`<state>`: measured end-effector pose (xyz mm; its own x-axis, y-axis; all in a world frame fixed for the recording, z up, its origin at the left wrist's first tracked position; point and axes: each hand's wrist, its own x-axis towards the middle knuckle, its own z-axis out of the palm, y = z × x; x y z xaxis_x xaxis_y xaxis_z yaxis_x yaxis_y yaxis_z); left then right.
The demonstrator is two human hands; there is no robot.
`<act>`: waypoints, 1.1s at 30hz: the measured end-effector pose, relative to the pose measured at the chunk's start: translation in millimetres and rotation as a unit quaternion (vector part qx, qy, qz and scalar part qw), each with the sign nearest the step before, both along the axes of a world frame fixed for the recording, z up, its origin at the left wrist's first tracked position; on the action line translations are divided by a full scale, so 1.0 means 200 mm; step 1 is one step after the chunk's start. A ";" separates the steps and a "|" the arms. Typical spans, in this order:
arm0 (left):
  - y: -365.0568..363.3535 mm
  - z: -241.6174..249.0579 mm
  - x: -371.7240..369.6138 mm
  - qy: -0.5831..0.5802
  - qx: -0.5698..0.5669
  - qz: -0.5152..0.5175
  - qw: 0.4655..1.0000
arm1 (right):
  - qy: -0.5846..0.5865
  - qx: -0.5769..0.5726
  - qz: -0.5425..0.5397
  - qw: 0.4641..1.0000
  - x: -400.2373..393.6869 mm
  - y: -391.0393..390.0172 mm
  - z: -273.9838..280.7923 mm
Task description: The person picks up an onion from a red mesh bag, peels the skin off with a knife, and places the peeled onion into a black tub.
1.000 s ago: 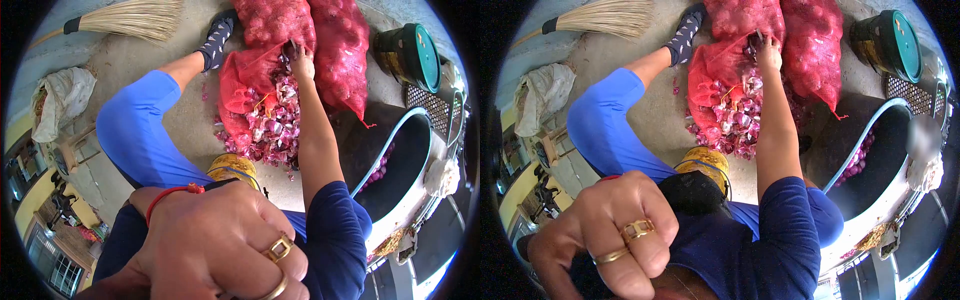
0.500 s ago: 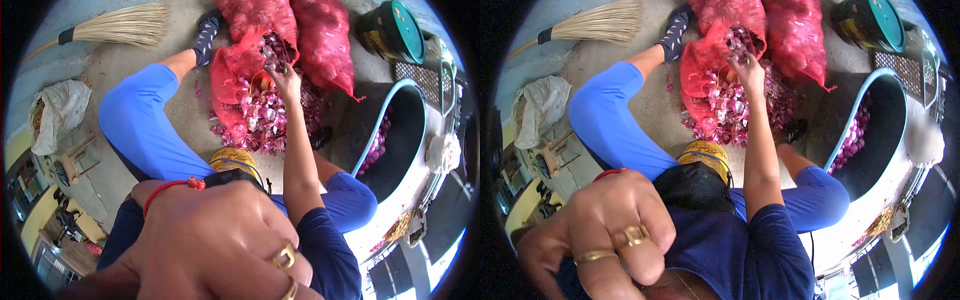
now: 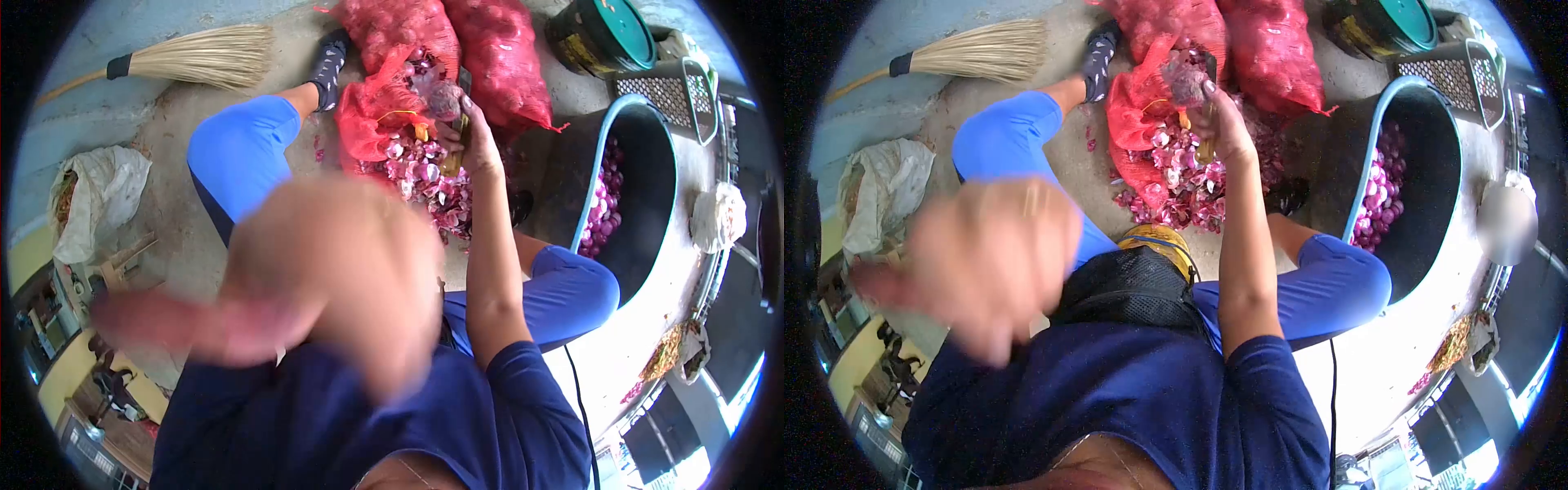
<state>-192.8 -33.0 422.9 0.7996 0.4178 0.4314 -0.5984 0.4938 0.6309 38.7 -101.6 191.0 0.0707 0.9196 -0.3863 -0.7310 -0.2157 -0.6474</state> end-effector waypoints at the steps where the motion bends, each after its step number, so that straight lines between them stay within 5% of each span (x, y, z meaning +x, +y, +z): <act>1: 0.02 -0.08 0.02 0.049 -0.004 0.060 0.997 | -0.004 -0.023 -0.027 0.999 -0.02 -0.05 0.09; 3: 0.02 -0.27 0.12 0.211 0.015 0.188 0.959 | -0.044 -0.020 -0.031 0.998 -0.05 -0.16 0.29; 4: -0.02 -0.36 0.20 0.336 0.038 0.290 0.895 | -0.065 -0.020 -0.034 0.997 -0.07 -0.22 0.35; 6: -0.05 -0.52 0.28 0.350 0.006 0.206 0.914 | -0.134 -0.076 -0.046 0.987 -0.11 -0.30 0.43; 8: -0.09 -0.57 0.30 0.390 0.200 0.114 0.892 | -0.212 -0.130 -0.029 0.968 -0.14 -0.35 0.56; 12: -0.18 -0.67 0.32 0.369 0.262 0.089 0.887 | -0.322 -0.134 -0.088 0.933 -0.19 -0.44 0.63; 16: -0.19 -0.61 0.34 0.413 0.041 0.050 0.908 | -0.247 -0.129 -0.133 0.951 -0.19 -0.51 0.66; 17: -0.20 -0.57 0.33 0.390 -0.106 0.030 0.914 | -0.273 -0.131 -0.143 0.942 -0.20 -0.52 0.66; 20: -0.13 -0.61 0.29 0.311 -0.205 -0.046 0.927 | -0.374 -0.122 -0.152 0.907 -0.24 -0.57 0.56; 28: -0.23 -0.72 0.38 0.318 -0.267 0.000 0.910 | -0.370 0.006 -0.159 0.915 -0.34 -0.58 0.52; 33: -0.29 -0.72 0.42 0.356 -0.232 0.035 0.905 | -0.474 0.020 -0.194 0.858 -0.31 -0.54 0.47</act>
<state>-109.5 -91.0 279.1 0.7704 0.4819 -0.4175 -0.1616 0.7810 0.6032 -22.5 -209.8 284.5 0.6393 0.7675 0.0461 0.1179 -0.0385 -0.9923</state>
